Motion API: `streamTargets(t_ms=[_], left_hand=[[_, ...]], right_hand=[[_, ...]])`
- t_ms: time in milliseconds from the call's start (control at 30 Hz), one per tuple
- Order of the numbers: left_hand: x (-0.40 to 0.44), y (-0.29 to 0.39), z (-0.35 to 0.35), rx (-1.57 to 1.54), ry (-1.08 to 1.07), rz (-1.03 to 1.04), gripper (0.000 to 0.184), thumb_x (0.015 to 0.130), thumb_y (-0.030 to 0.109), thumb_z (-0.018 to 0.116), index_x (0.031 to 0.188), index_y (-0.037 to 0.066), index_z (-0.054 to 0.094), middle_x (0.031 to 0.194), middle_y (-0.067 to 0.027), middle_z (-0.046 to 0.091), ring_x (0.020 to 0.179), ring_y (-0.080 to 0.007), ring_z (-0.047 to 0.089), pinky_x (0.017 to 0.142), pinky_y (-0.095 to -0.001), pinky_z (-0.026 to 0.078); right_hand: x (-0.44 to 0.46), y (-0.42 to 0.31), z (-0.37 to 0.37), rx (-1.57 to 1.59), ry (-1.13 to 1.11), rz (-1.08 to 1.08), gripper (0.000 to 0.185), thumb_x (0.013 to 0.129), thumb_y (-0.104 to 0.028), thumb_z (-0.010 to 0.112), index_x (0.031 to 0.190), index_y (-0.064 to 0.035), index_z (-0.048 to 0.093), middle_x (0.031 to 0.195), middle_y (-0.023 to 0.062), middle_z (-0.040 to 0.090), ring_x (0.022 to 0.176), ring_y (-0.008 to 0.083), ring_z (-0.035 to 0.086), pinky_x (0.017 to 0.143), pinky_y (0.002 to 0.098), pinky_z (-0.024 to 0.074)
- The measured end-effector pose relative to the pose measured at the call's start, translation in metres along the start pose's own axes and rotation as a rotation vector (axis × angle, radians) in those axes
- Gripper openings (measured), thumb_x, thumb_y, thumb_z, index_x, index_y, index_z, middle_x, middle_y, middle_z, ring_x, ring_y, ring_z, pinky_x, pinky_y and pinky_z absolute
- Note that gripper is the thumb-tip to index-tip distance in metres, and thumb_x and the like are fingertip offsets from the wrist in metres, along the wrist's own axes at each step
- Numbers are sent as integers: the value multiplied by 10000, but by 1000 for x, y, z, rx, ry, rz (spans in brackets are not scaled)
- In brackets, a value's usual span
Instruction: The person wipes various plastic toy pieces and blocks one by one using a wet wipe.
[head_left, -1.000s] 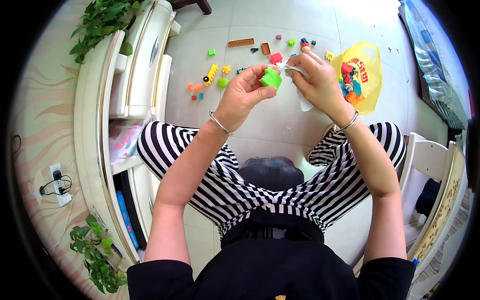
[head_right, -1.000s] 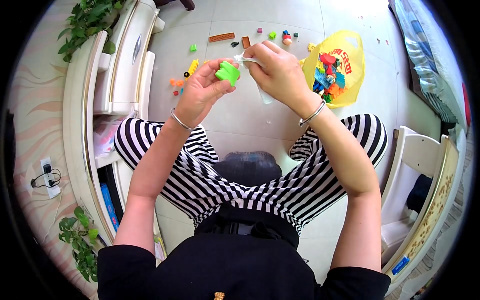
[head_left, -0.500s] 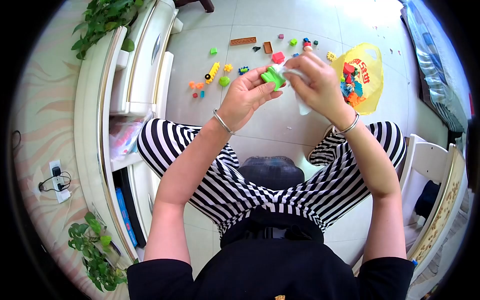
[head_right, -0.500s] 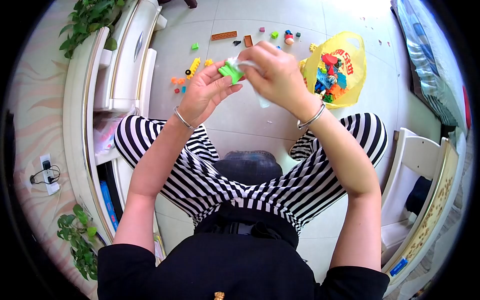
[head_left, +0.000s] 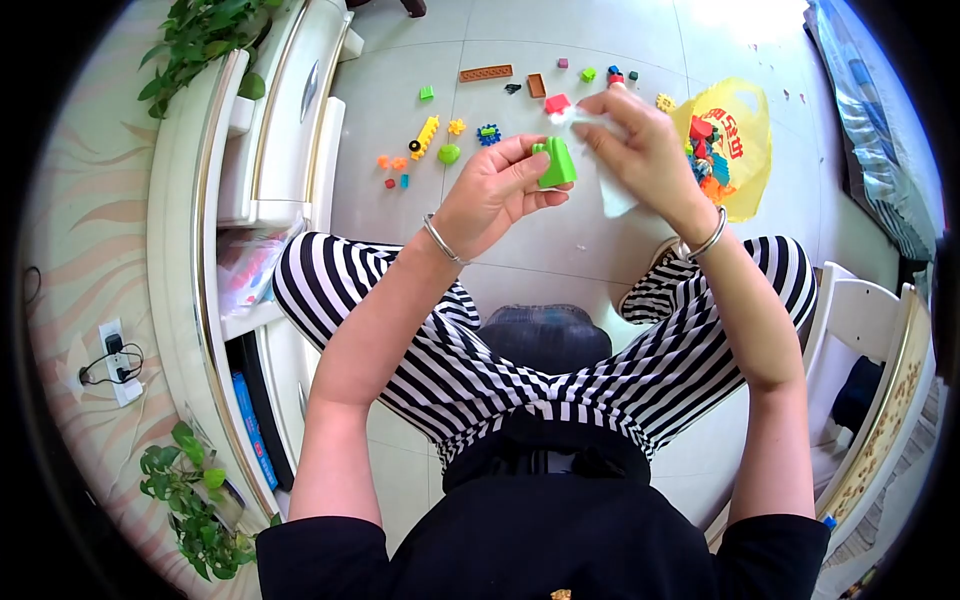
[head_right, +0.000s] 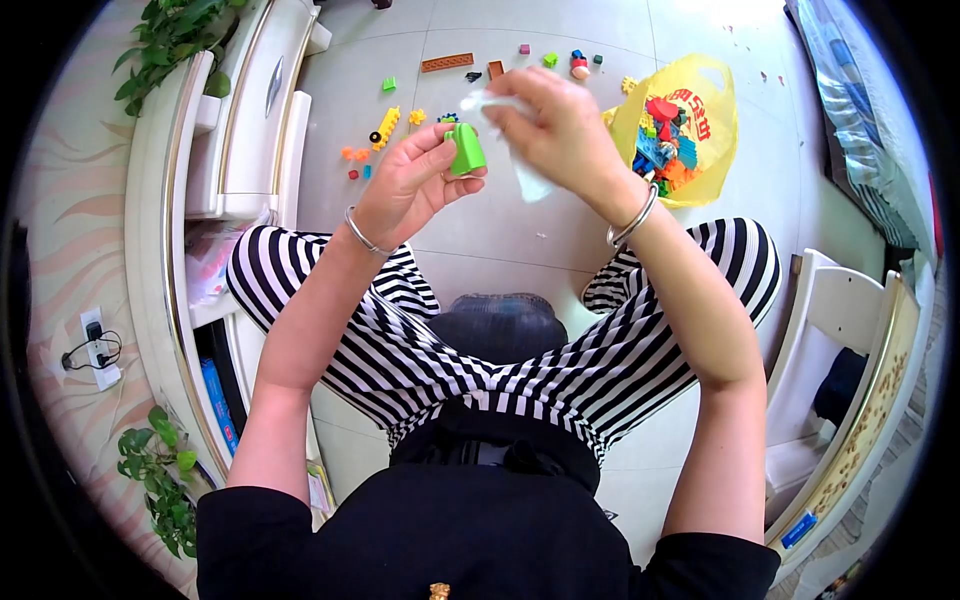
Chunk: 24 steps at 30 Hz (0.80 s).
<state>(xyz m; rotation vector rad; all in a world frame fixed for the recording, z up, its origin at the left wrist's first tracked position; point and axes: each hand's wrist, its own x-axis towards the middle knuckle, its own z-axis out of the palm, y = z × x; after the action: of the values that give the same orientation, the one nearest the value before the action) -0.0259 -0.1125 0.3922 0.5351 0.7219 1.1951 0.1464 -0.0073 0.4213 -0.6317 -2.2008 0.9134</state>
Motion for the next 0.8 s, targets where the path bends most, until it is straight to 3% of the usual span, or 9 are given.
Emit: streamTargets(t_ms=[67,200,233,300,467,533,600,667,800], left_hand=[[1,-2,-2,-12,2,18,230,950,174,503,1152,66,527,1061,-53,596,968,-151,586,824,-291,487],[3,-2,-6,-64,-29,6,211,946,194,518,1129,91,539,1024,-21,598,914,-109,552,747,-251,451],[4,-2,-9,-64,-27,3,211,946,194,518,1129,91,539,1024,-21,598,914,-109,552,747,-251,451],[5,1,-13,-255,-47,11,205,943,212,524,1106,89,544,1001,-23,594,886,-104,548,716,-240,437],[5,14,-9,-269,107,65,198,919,139,545,1100,59,527,947,-29,583,854,-108,563,722,-248,466],[4,11,-6,-235,156,63,209,916,129,545,1110,55,520,956,-38,580,862,-123,577,737,-265,487],[4,8,0,-44,149,73,224,923,114,520,1143,75,505,994,-50,593,922,-157,596,791,-289,525],[5,5,1,38,154,88,238,921,104,519,1156,71,498,996,-51,592,929,-156,595,803,-294,524],[9,1,-1,172,284,179,280,918,96,525,1192,60,477,999,-49,593,945,-157,594,828,-304,520]], right_hand=[[4,1,-5,11,100,119,180,806,-128,658,940,-16,616,755,88,607,582,150,533,540,278,424],[0,-15,-3,186,-64,116,171,822,-135,652,940,-20,610,762,56,613,651,116,553,584,252,434],[0,-20,-5,262,-130,209,157,831,-132,644,940,-23,611,762,46,607,678,96,551,602,244,433],[-4,-10,-2,252,-147,181,155,833,-131,642,941,-24,611,749,44,603,656,94,538,588,247,430],[-7,-3,-1,98,-94,237,147,830,-126,643,931,-24,609,691,40,578,590,95,508,541,258,417],[-5,-5,0,82,39,105,141,828,-126,647,919,-26,606,666,40,579,566,99,516,514,266,410],[-3,-10,0,60,51,108,135,822,-126,650,909,-33,604,708,45,588,556,123,521,510,272,408],[1,-11,2,-36,89,-96,116,802,-107,640,901,-57,604,761,48,580,539,178,544,505,301,432],[-13,-11,11,-230,-15,-176,110,779,-88,624,887,-85,602,798,60,556,573,241,574,521,335,465]])
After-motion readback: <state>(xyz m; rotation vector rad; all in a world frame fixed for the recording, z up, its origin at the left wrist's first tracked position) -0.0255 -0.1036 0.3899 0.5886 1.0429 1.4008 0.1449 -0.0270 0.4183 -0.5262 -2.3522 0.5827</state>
